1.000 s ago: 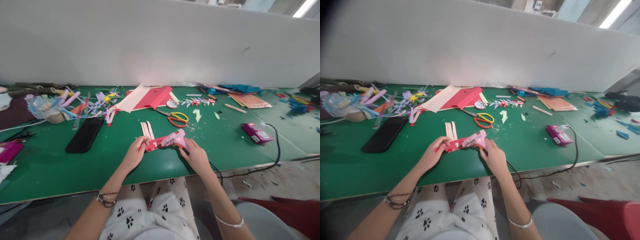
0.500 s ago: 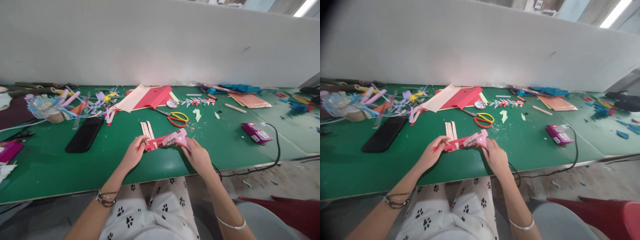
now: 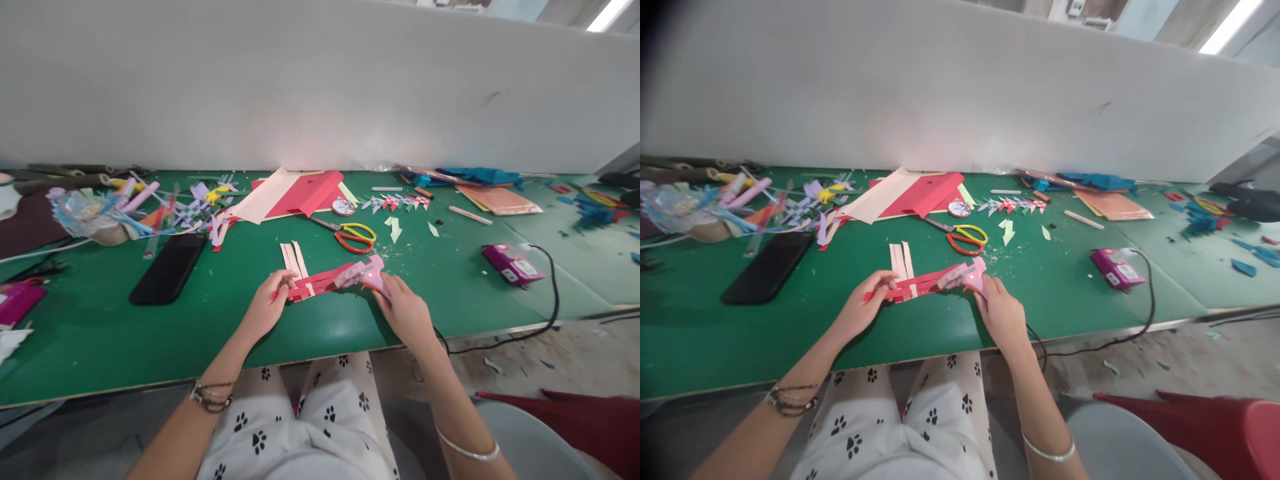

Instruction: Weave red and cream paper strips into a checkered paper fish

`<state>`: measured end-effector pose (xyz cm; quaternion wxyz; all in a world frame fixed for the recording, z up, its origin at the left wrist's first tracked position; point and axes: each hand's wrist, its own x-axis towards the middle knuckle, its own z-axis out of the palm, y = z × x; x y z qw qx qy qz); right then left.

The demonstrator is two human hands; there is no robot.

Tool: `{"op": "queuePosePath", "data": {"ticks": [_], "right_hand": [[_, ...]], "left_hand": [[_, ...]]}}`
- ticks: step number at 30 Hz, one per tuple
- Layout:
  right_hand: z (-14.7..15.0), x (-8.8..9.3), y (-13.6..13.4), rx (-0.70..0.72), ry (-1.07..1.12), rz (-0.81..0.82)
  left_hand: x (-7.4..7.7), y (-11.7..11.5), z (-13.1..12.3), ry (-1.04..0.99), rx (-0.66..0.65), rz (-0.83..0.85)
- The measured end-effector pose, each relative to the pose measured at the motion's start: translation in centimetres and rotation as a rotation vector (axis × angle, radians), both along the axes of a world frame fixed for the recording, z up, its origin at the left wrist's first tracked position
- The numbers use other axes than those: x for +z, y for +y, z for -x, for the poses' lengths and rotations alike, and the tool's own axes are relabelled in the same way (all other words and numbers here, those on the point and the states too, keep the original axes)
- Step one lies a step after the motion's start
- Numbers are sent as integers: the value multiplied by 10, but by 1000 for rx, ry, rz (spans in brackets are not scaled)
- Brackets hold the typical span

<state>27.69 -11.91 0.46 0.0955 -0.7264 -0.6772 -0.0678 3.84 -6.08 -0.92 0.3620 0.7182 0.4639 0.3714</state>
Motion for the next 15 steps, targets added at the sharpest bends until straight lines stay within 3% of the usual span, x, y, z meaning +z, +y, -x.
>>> {"op": "queuePosePath", "data": {"ticks": [15], "right_hand": [[-12, 6, -4, -76, -31, 16]], "left_hand": [[-1, 0, 0, 6, -8, -3]]}}
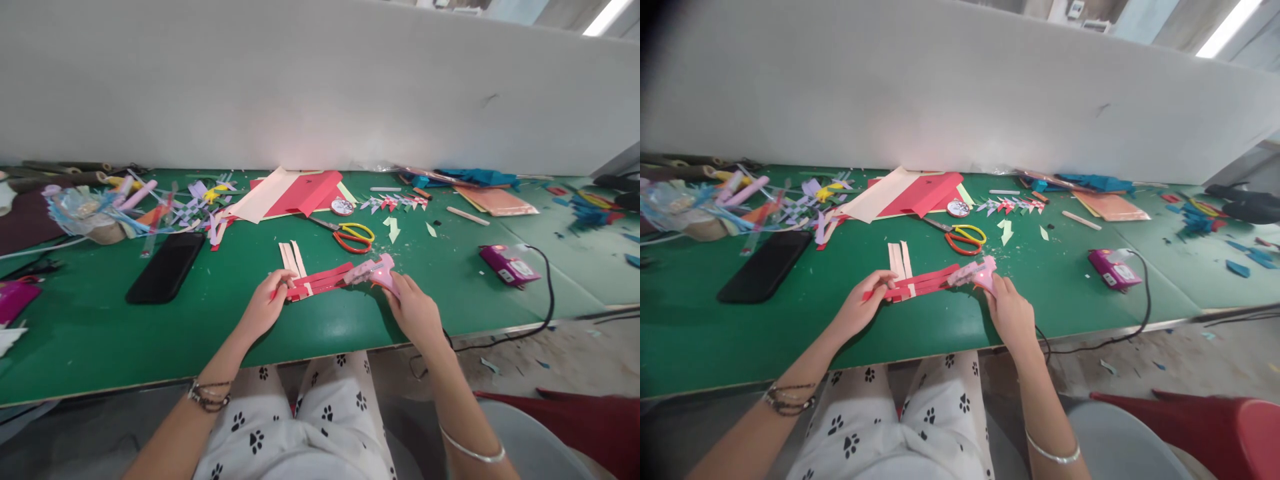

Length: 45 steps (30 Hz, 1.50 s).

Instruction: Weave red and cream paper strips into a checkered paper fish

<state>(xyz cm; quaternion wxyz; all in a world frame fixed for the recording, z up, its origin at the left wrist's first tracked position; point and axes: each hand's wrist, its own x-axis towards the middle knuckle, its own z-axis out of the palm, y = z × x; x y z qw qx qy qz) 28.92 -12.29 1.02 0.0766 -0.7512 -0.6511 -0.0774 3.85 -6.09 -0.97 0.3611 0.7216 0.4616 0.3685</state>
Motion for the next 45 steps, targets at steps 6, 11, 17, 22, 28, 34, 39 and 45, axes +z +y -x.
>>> {"op": "queuePosePath", "data": {"ticks": [6, 11, 17, 22, 28, 34, 39, 45], "right_hand": [[-4, 3, -1, -23, -25, 6], [-8, 5, -2, -48, -54, -15], [-10, 11, -3, -75, -76, 7], [-15, 13, -4, -96, -82, -5], [-22, 13, -5, -121, -79, -22], [-27, 9, -7, -128, -48, -70], [-31, 6, -5, -145, 123, -217], [-43, 14, 9, -399, 158, -183]], "left_hand": [[1, -1, 0, 7, -3, -2], [1, -1, 0, 13, -2, -15], [3, -1, -1, 31, -3, -16], [3, -1, -1, 38, -2, -11], [3, -1, -1, 58, 7, -12], [1, -1, 0, 47, 4, -12], [2, -1, 0, 28, -2, -9], [3, -1, -1, 18, 0, -6]]}}
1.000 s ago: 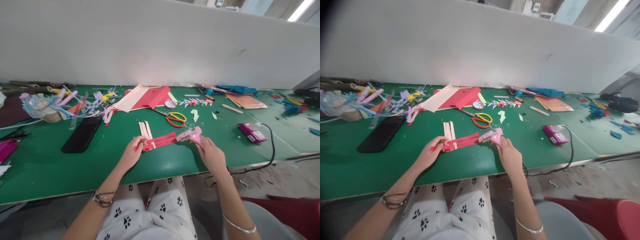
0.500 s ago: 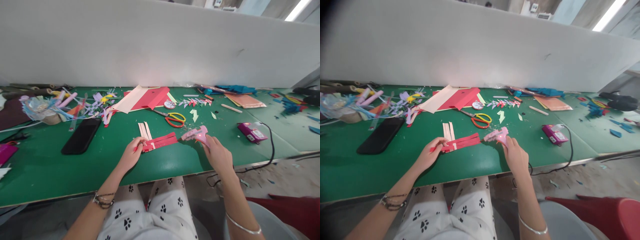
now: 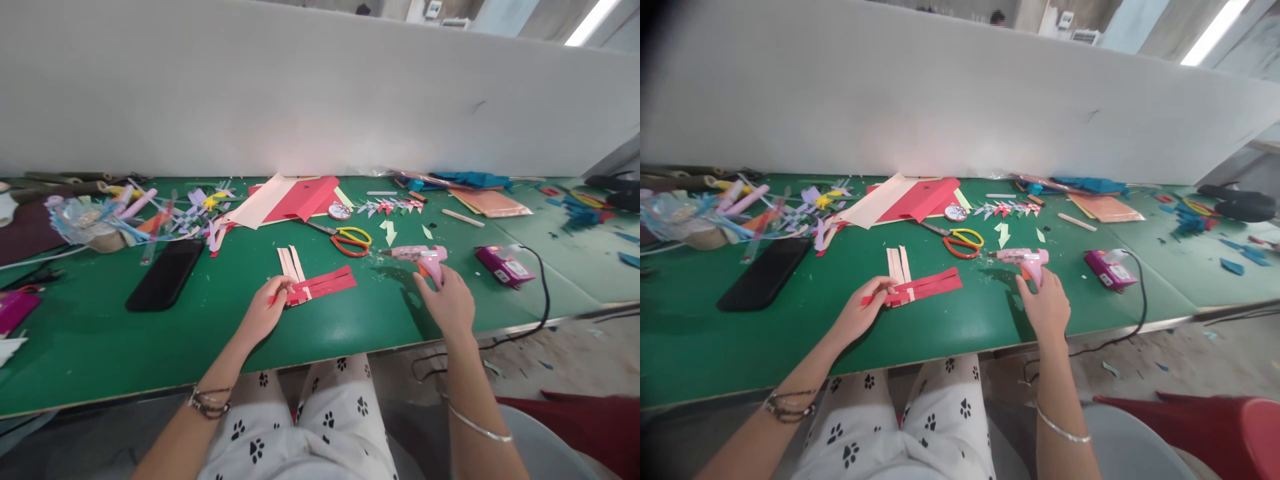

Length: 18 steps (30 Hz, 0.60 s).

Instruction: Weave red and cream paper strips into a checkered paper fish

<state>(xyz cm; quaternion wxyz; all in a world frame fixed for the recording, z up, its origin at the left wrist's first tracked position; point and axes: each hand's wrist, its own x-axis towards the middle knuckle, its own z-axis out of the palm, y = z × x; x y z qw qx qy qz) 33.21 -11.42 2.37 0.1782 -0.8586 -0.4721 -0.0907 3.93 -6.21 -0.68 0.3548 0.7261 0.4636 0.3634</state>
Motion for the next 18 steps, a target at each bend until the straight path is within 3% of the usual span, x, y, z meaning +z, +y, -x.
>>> {"op": "queuePosePath", "data": {"ticks": [4, 7, 8, 11, 13, 15, 18], "right_hand": [[-5, 7, 8, -91, -103, 169], [11, 9, 9, -10, -219, 130], [23, 9, 10, 68, -219, 85], [69, 6, 12, 577, -87, 29], [102, 2, 16, 821, -9, 48], [129, 0, 21, 915, 9, 86], [151, -1, 29, 931, 24, 124]], "left_hand": [[-2, 0, 0, -3, 23, 2], [-3, 0, 0, -6, 23, 12], [-3, 0, 0, -8, 22, 15], [-1, -1, 0, -12, 17, 20], [1, -1, 0, -21, 6, 13], [3, -2, 0, -41, -22, 1], [4, -4, -1, -60, -88, 0]]}}
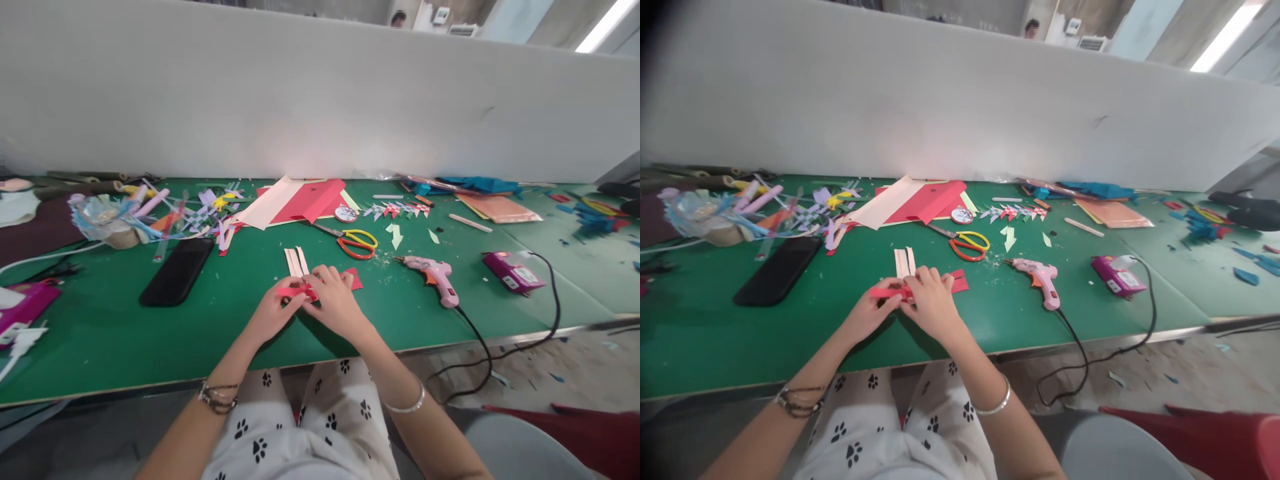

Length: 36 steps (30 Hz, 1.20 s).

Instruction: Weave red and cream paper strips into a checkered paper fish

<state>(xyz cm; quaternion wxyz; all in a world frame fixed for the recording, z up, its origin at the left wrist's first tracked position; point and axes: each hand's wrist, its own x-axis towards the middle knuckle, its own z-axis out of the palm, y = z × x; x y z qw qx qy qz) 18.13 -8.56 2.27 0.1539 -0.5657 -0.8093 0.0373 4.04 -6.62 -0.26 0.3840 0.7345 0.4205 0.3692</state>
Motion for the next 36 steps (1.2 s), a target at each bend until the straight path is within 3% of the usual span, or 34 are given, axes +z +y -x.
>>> {"op": "queuePosePath", "data": {"ticks": [5, 10, 14, 18, 24, 36], "right_hand": [[-5, 1, 9, -107, 168, 32], [-34, 6, 10, -236, 361, 105], [-59, 10, 9, -232, 453, 97], [-76, 8, 10, -174, 447, 62], [-84, -1, 15, -161, 378, 19], [-89, -9, 15, -293, 351, -40]], "left_hand": [[-2, -3, -1, 53, -7, -25], [-5, -2, -1, 154, -39, -93], [-5, -2, 0, 219, -98, -133], [-6, -2, 0, 344, -121, -185], [-12, -1, -1, 532, -162, -423], [-8, -1, -3, 699, -208, -586]]}}
